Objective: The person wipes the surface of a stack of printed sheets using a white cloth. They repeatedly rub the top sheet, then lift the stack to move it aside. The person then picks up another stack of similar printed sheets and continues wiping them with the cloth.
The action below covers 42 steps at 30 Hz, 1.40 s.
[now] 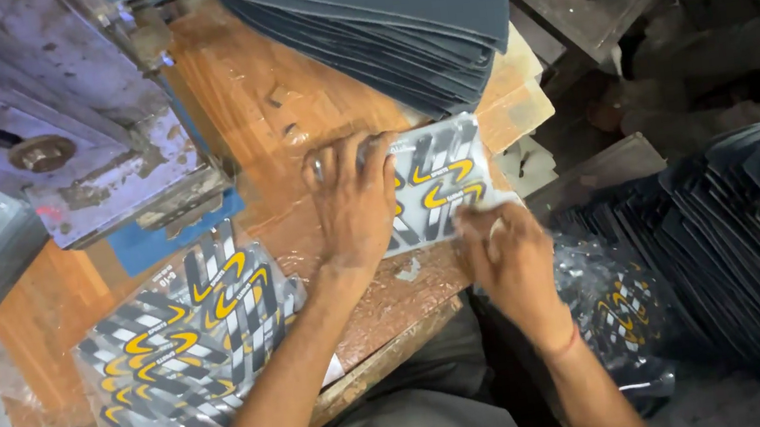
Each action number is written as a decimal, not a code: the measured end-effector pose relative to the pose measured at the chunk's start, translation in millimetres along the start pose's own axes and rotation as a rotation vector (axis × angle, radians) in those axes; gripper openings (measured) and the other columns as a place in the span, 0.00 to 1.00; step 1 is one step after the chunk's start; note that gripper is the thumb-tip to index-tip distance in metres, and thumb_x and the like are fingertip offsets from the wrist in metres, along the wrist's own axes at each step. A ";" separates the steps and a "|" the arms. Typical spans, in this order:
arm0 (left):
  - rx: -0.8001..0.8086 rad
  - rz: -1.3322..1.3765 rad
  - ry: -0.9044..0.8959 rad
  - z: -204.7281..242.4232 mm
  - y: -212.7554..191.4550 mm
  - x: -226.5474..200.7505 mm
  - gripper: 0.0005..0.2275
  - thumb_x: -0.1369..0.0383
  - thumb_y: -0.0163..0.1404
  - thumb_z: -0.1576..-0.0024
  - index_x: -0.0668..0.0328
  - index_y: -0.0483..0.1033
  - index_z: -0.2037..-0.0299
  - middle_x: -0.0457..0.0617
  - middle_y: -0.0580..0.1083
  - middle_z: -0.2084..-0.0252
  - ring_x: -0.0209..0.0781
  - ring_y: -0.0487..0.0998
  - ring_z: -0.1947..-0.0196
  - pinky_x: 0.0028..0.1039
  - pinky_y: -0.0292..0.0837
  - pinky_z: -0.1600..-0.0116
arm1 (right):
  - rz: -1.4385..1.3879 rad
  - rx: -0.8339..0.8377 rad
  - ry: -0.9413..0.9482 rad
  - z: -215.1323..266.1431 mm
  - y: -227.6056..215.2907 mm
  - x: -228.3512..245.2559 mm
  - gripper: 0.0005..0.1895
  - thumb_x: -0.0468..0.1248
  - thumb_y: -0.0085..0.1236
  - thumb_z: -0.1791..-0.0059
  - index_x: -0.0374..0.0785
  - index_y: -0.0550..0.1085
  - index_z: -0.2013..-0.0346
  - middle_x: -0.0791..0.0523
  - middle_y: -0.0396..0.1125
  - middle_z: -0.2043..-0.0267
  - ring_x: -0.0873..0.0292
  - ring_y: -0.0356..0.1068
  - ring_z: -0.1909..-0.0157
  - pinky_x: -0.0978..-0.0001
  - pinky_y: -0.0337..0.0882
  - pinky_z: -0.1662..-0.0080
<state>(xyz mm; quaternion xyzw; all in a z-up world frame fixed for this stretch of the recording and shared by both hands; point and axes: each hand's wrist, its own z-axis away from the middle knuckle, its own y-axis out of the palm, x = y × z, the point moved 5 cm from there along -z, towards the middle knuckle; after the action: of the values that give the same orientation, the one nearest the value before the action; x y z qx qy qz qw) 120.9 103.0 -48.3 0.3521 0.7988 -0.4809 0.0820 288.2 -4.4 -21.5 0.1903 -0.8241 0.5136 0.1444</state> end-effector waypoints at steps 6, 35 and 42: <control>-0.032 0.023 0.039 -0.7 -5.8 -0.7 0.14 0.67 0.55 0.40 0.51 0.76 0.44 0.49 0.70 0.46 0.52 0.68 0.46 0.51 0.58 0.36 | -0.355 0.215 0.027 36.1 -9.3 2.6 0.11 0.27 0.63 0.59 0.37 0.81 0.62 0.52 0.75 0.63 0.53 0.75 0.60 0.65 0.74 0.58; 0.608 0.020 -0.166 29.3 -178.2 45.3 0.08 0.64 0.56 0.43 0.45 0.84 0.55 0.47 0.82 0.62 0.52 0.83 0.63 0.40 0.77 0.59 | -0.561 -0.017 0.384 68.9 -43.9 -55.7 0.11 0.28 0.62 0.50 0.30 0.79 0.53 0.53 0.74 0.58 0.65 0.71 0.58 0.76 0.70 0.55; 0.364 -0.031 -0.050 24.9 -111.4 30.3 0.24 0.58 0.53 0.41 0.55 0.68 0.35 0.57 0.72 0.40 0.60 0.73 0.43 0.46 0.69 0.43 | -0.575 -0.005 0.251 -15.6 -28.8 -10.7 0.09 0.28 0.61 0.49 0.30 0.79 0.53 0.52 0.74 0.57 0.64 0.72 0.57 0.75 0.71 0.55</control>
<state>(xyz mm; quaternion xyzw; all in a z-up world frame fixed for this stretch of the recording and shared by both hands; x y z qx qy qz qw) 21.9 64.9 3.6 0.3367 0.7015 -0.6274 0.0291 311.6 0.0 3.3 0.3503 -0.7133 0.4693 0.3850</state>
